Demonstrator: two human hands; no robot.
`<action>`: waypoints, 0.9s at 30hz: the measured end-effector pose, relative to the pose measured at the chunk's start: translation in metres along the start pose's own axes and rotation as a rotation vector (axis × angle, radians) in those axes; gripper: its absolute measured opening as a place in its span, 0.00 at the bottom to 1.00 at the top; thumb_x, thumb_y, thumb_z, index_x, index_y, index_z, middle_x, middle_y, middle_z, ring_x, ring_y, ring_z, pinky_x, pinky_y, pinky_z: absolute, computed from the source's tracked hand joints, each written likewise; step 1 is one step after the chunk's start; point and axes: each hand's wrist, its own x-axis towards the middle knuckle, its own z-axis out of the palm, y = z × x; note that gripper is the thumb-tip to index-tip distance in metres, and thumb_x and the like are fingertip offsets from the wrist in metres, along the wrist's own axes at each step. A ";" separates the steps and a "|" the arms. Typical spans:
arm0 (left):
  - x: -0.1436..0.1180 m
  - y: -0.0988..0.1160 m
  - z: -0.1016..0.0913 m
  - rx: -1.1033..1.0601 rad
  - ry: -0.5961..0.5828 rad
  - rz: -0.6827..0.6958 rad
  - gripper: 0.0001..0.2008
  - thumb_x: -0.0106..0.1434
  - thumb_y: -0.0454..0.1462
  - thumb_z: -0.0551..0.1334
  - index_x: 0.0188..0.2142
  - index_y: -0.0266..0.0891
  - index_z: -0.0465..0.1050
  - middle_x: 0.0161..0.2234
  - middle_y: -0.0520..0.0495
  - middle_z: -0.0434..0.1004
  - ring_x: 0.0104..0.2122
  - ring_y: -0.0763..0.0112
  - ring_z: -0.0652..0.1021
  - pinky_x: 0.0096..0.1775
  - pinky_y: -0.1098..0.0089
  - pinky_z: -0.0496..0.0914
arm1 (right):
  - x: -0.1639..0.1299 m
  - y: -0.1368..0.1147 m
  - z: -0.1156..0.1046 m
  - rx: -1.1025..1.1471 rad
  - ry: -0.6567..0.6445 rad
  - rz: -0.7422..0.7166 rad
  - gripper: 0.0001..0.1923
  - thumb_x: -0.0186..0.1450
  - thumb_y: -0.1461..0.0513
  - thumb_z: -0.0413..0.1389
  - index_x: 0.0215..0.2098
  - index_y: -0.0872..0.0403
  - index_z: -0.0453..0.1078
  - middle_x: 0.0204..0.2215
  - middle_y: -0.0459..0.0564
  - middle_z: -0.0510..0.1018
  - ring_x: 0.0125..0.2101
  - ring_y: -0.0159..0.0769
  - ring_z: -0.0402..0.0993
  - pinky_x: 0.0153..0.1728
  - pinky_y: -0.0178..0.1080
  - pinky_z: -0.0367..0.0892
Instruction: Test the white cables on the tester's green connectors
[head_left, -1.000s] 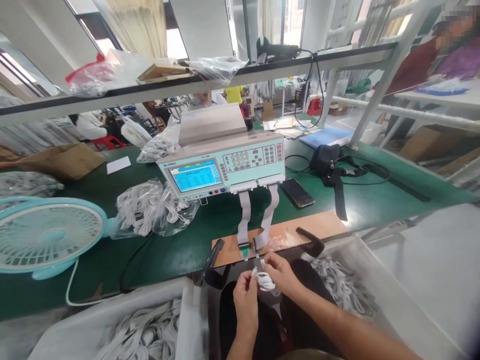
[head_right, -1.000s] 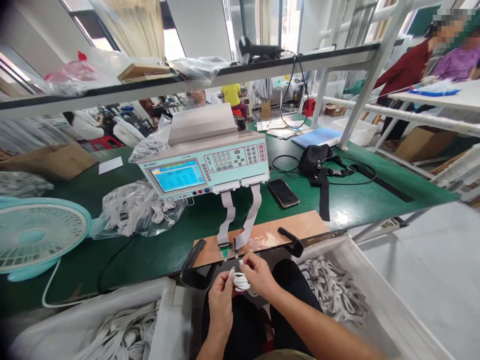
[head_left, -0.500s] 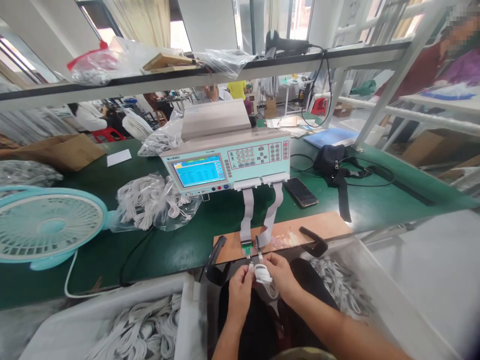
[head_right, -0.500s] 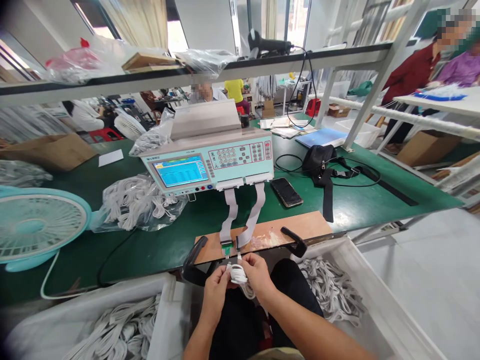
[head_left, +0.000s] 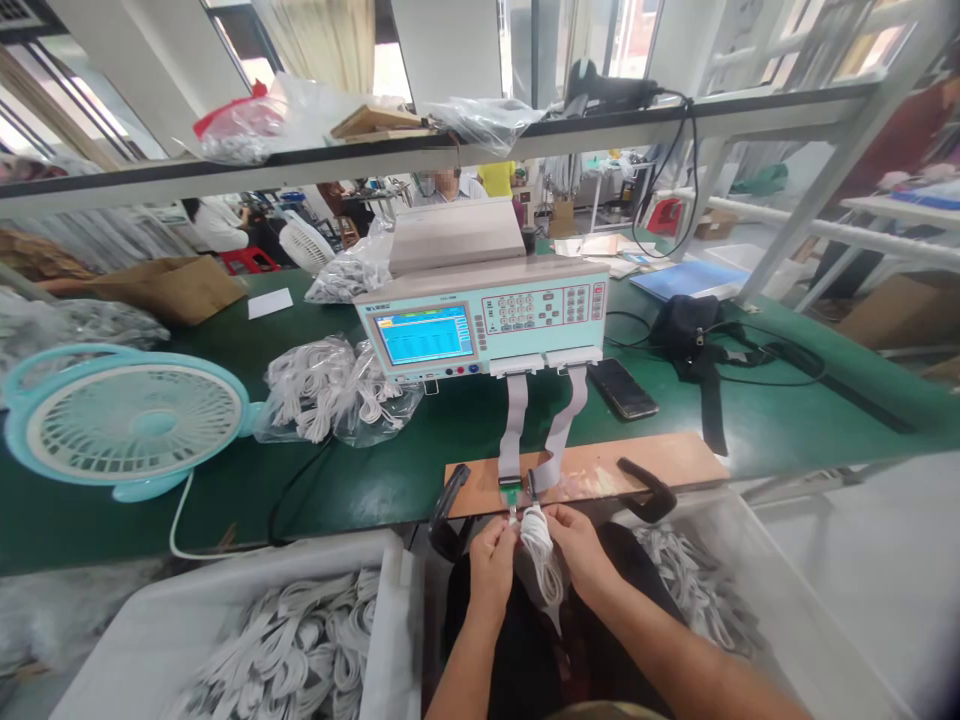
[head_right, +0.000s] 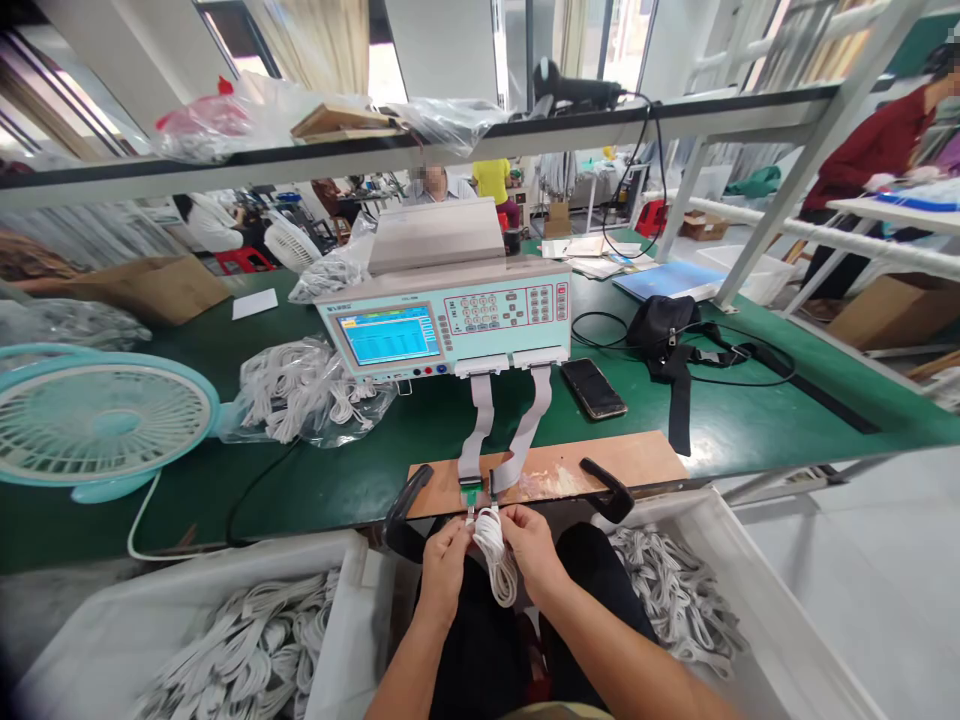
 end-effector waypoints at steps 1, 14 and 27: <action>-0.001 0.000 0.002 -0.041 0.017 -0.017 0.13 0.58 0.41 0.57 0.22 0.35 0.69 0.21 0.53 0.66 0.25 0.73 0.67 0.28 0.75 0.61 | 0.001 0.001 -0.001 -0.007 -0.003 -0.004 0.16 0.47 0.53 0.64 0.20 0.57 0.67 0.15 0.42 0.68 0.17 0.27 0.58 0.21 0.32 0.53; -0.003 0.001 0.011 -0.217 0.090 -0.078 0.11 0.56 0.40 0.60 0.23 0.35 0.70 0.21 0.54 0.67 0.24 0.74 0.68 0.28 0.76 0.62 | 0.002 0.003 -0.002 0.027 -0.030 0.015 0.17 0.46 0.52 0.65 0.20 0.56 0.68 0.16 0.43 0.69 0.17 0.29 0.59 0.21 0.33 0.55; -0.007 0.002 0.025 -0.337 0.230 -0.063 0.10 0.55 0.40 0.60 0.22 0.35 0.71 0.20 0.54 0.67 0.22 0.75 0.66 0.26 0.76 0.61 | -0.001 -0.004 0.000 0.015 -0.026 0.024 0.17 0.45 0.52 0.66 0.19 0.56 0.69 0.16 0.43 0.71 0.18 0.29 0.60 0.23 0.32 0.56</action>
